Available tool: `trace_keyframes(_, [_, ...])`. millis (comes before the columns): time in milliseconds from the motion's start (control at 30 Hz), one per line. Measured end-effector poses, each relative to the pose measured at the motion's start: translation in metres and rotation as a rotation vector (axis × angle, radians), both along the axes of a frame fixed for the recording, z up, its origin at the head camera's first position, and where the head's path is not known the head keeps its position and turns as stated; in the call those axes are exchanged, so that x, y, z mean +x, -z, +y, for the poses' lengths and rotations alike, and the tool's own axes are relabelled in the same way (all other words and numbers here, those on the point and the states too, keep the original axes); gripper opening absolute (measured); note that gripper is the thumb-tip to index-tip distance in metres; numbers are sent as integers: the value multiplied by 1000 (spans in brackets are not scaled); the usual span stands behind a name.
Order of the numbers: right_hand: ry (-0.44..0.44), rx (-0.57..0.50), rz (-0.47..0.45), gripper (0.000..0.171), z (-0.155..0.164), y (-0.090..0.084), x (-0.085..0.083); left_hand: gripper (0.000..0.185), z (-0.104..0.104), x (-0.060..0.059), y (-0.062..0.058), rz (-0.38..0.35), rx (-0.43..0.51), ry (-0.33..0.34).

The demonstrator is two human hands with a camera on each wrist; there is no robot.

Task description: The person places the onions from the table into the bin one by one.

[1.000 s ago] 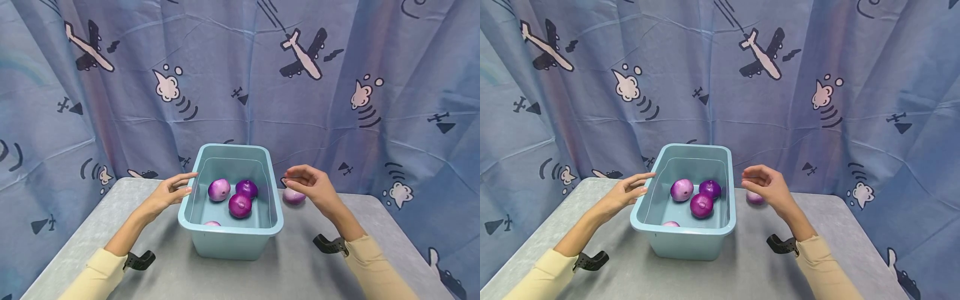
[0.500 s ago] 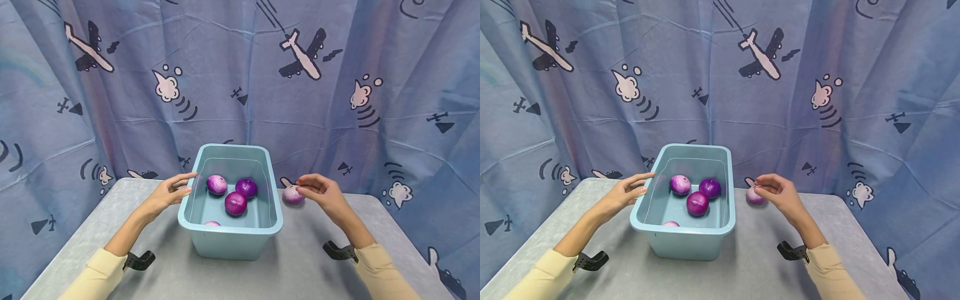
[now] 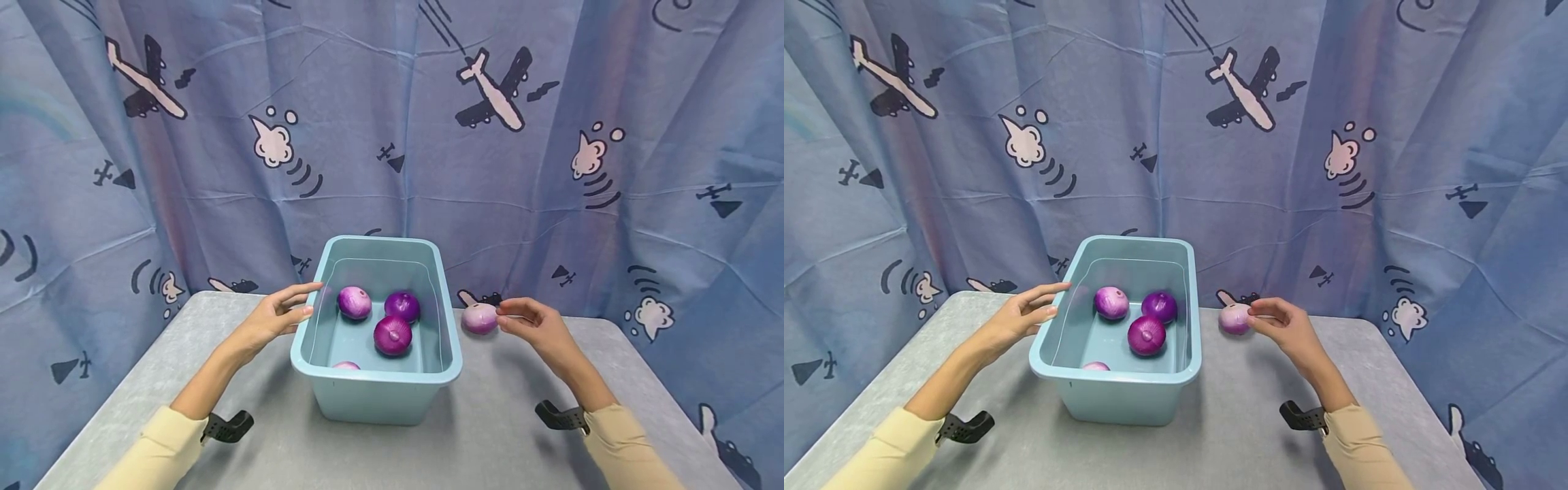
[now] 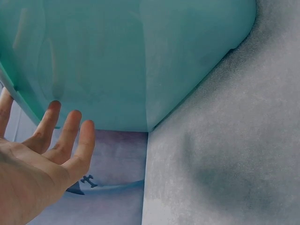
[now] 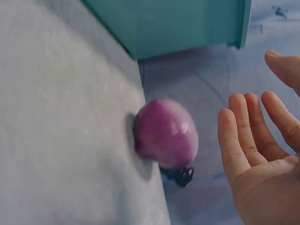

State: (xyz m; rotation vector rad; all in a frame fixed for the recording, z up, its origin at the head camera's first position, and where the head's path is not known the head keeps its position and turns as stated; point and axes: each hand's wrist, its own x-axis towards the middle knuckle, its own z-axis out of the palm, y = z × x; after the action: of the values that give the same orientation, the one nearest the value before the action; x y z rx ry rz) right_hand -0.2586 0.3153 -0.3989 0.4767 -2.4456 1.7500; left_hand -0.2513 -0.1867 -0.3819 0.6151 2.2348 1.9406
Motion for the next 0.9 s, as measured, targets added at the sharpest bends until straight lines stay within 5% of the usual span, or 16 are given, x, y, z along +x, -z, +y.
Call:
trace_keyframes(533, [61,-27,-82,50,25,33,-9,54,0,-1,3,2,25,17])
trace_keyframes(900, [107,126,-104,64,26,39,-19,53,0,-2,3,5,25,19])
